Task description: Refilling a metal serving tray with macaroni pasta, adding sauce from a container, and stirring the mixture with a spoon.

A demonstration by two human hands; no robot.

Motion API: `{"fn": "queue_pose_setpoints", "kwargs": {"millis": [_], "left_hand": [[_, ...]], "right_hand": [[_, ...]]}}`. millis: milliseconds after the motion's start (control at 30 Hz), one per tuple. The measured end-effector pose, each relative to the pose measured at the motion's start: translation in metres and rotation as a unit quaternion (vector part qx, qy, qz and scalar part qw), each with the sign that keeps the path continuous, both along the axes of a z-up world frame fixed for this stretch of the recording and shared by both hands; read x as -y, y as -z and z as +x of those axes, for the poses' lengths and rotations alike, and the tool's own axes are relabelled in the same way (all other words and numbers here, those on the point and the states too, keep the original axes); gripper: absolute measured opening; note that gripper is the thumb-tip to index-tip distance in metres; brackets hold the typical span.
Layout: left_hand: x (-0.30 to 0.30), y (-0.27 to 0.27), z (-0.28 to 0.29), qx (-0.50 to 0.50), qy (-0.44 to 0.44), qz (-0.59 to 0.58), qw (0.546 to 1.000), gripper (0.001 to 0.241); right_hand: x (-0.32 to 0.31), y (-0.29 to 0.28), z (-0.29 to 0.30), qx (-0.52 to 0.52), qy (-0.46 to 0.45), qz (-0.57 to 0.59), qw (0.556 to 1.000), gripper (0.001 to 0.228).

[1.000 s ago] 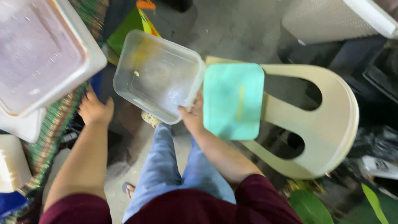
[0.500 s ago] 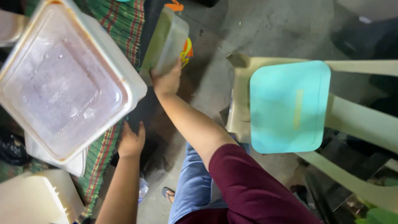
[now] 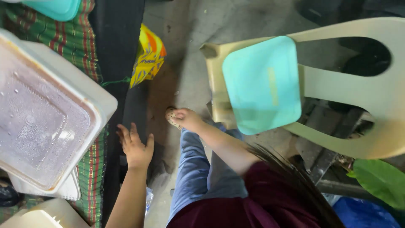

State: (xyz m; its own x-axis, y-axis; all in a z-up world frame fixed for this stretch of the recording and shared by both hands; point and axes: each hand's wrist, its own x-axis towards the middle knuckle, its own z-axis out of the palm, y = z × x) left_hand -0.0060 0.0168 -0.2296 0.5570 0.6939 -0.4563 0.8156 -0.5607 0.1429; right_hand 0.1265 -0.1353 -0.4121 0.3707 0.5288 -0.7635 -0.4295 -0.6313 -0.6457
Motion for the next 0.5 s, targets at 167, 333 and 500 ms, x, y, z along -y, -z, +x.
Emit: {"fn": "queue_pose_setpoints", "kwargs": {"millis": [167,333,500], "left_hand": [[0.024,-0.043,0.048,-0.066,-0.007,-0.174,0.983,0.066],[0.054,-0.066,0.073,0.224,0.089,-0.063,0.968,0.039],[0.072,-0.145,0.076,0.096,0.063,-0.110,0.987,0.040]], "right_hand": [[0.142,-0.101,0.088,0.441,0.090,-0.017,0.893,0.051],[0.211,-0.169,0.143,0.291,-0.066,-0.303,0.905,0.118],[0.210,-0.169,0.147,0.235,-0.214,-0.355,0.879,0.138]]}}
